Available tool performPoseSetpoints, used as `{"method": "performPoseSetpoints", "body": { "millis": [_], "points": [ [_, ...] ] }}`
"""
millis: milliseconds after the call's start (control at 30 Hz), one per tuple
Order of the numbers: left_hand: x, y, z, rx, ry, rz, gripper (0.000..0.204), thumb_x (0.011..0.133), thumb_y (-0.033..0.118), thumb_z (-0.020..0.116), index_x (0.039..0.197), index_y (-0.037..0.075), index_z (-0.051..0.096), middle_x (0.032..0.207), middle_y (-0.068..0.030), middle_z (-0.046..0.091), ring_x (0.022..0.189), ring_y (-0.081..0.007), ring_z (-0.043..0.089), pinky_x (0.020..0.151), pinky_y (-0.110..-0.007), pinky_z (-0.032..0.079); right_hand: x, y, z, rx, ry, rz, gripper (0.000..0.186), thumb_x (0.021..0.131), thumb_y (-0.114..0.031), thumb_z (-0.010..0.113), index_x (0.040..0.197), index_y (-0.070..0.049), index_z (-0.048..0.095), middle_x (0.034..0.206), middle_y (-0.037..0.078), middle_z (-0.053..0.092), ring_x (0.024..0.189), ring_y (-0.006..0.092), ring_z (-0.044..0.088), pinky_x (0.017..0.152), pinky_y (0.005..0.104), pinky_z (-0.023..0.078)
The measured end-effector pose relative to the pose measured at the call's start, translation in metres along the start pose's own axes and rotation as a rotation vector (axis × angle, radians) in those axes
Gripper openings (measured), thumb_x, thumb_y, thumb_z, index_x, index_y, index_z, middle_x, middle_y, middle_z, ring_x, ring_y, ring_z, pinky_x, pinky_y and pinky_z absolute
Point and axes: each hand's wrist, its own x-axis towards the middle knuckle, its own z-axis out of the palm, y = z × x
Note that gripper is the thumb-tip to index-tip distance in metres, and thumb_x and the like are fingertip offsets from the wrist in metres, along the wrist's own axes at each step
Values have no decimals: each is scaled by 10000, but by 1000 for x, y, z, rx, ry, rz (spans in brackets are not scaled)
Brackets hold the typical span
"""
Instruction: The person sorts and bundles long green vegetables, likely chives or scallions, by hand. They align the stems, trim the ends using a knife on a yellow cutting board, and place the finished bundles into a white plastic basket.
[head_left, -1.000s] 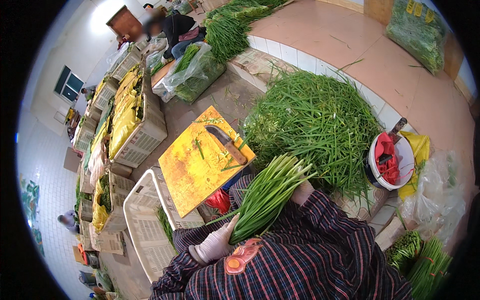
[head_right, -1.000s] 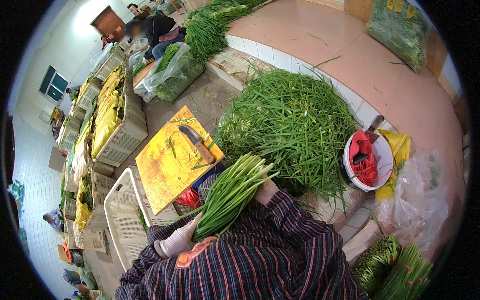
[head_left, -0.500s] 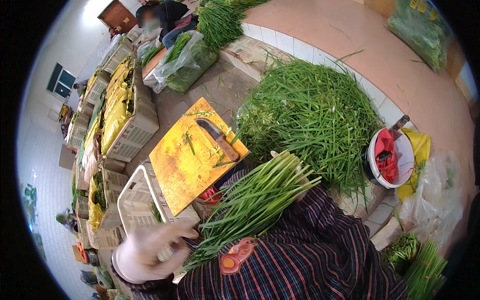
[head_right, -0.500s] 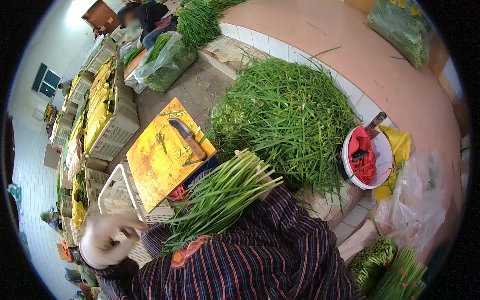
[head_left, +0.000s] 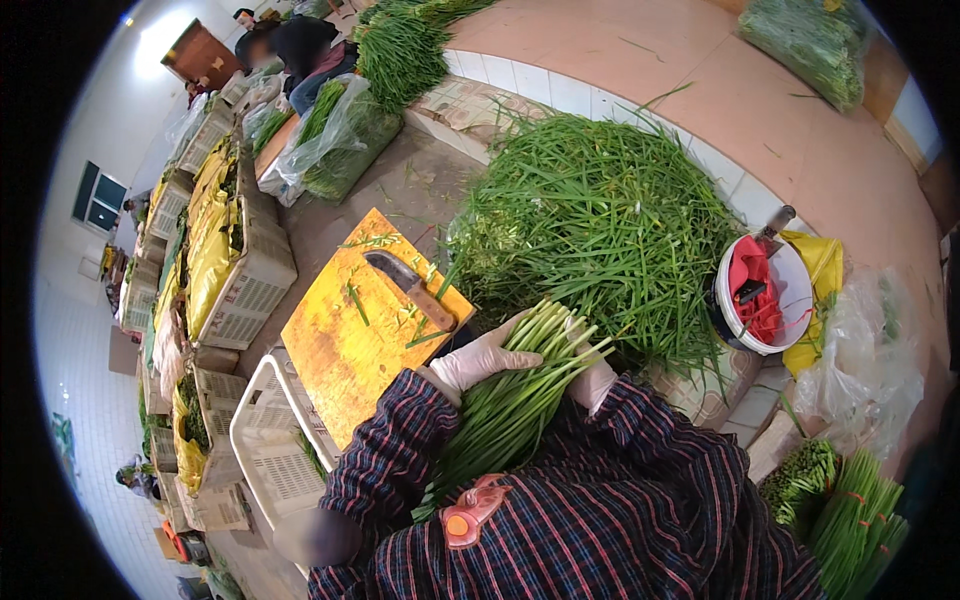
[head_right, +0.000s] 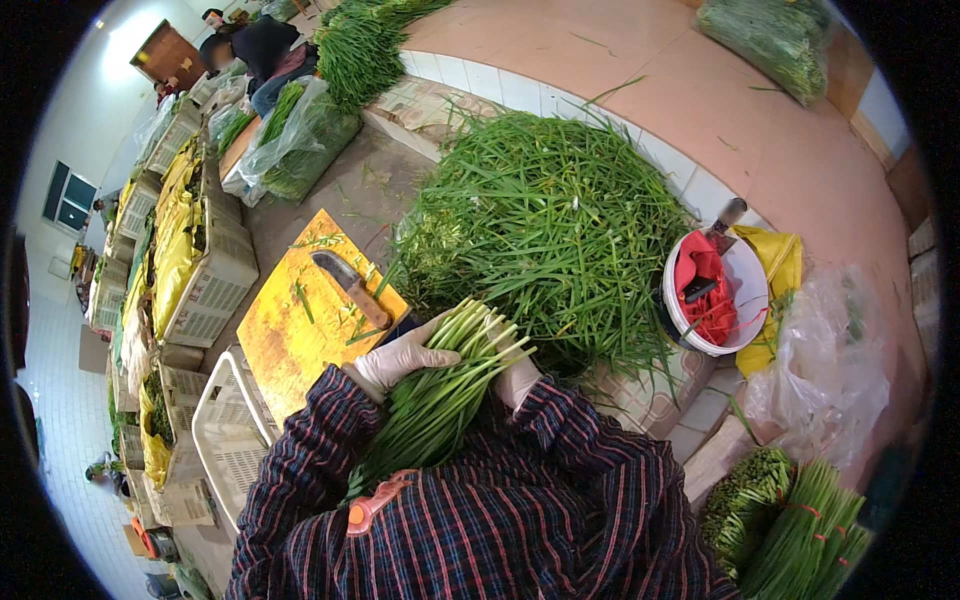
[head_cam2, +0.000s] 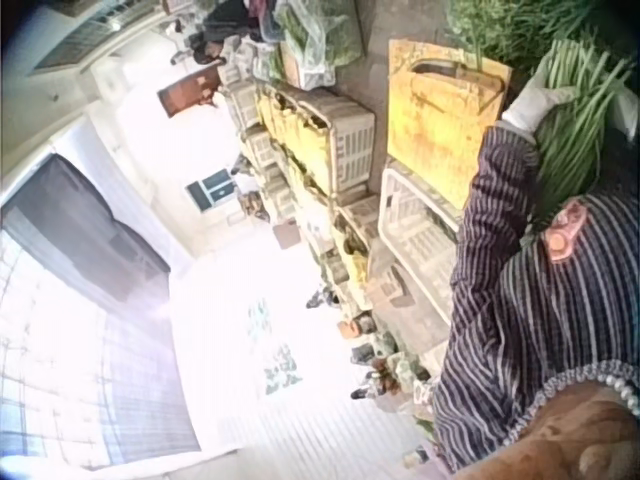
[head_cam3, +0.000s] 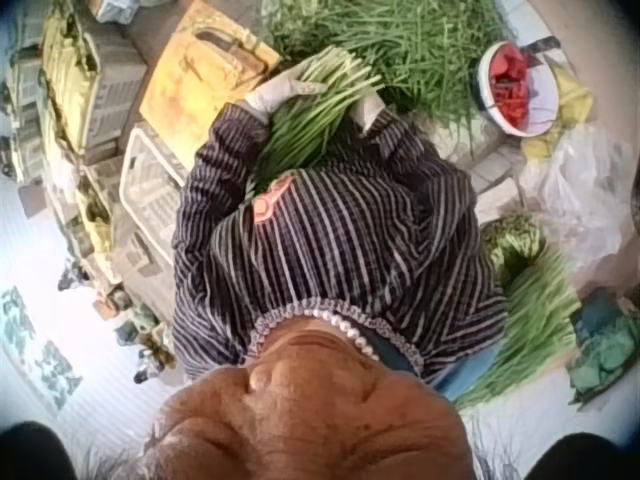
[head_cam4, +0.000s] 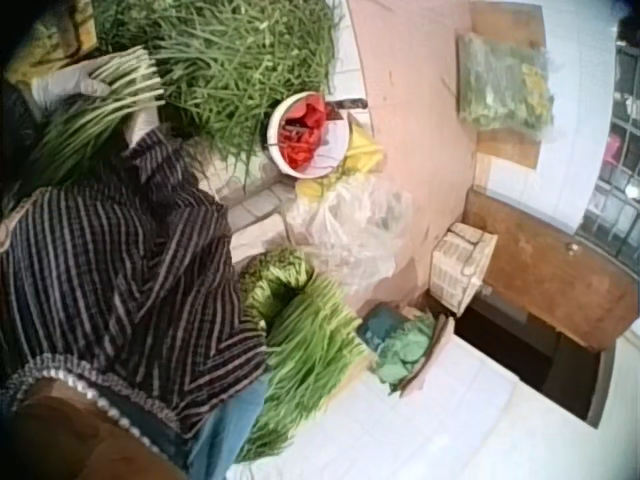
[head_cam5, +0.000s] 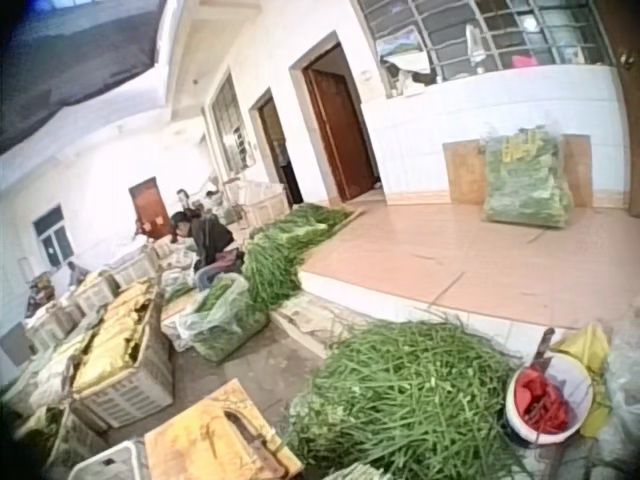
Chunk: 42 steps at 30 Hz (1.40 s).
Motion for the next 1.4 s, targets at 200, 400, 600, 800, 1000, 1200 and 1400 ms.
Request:
{"method": "performPoseSetpoints", "body": {
  "millis": [200, 400, 600, 800, 1000, 1200, 1400],
  "points": [
    [5, -11, -1, -167, 77, -34, 683, 786, 138, 658, 1351, 17, 293, 1266, -85, 472, 1132, -164, 461, 966, -290, 365, -28, -15, -4, 103, 71, -48, 603, 860, -534, 452, 1236, -63, 446, 1180, 131, 513, 1086, 253, 479, 950, 393, 362],
    [5, -14, 0, -180, 126, 21, 610, 816, 110, 607, 1343, 19, 312, 1275, -76, 466, 1132, -161, 461, 965, -288, 365, -70, -23, 25, 355, 99, 42, 739, 814, -636, 429, 1282, -66, 380, 1246, 133, 447, 1148, 309, 405, 1001, 468, 288],
    [-5, -7, 17, 246, 321, 30, 669, 831, 161, 601, 1372, 7, 239, 1258, -118, 478, 1129, -182, 469, 954, -274, 363, -47, -21, 38, -28, -123, -151, 649, 821, -523, 533, 1279, -91, 378, 1219, 76, 485, 1122, 220, 458, 964, 392, 362],
    [-23, 2, 20, 465, 430, 122, 846, 772, 254, 685, 1375, -38, 169, 1230, -167, 493, 1142, -198, 461, 957, -282, 358, -21, -26, 66, 18, -93, -47, 559, 822, -318, 633, 1274, -87, 397, 1193, 41, 508, 1099, 164, 474, 946, 341, 376],
    [-36, 22, 25, 633, 496, 77, 959, 711, 357, 738, 1377, -36, 170, 1270, -191, 448, 1232, -247, 376, 1017, -328, 286, -8, -38, 82, -136, -170, 49, 771, 739, -161, 733, 1348, -35, 276, 1152, 48, 512, 1047, 146, 492, 920, 291, 388],
    [-48, 19, 26, 800, 448, 276, 1008, 725, 313, 727, 1351, -111, 60, 1277, -264, 377, 1193, -318, 397, 1021, -346, 289, -3, -29, 110, -330, -88, -14, 631, 732, -47, 711, 1267, -19, 377, 1046, 32, 530, 953, 123, 524, 836, 265, 438],
    [-84, 32, -17, -84, -192, 25, 1139, 627, 482, 761, 1408, 24, 69, 1370, -131, 343, 1261, -205, 310, 1040, -327, 258, -26, -48, 133, -148, -68, 25, 572, 753, -37, 671, 1256, -48, 399, 975, 28, 548, 848, 130, 569, 756, 290, 485]
  ]
}}
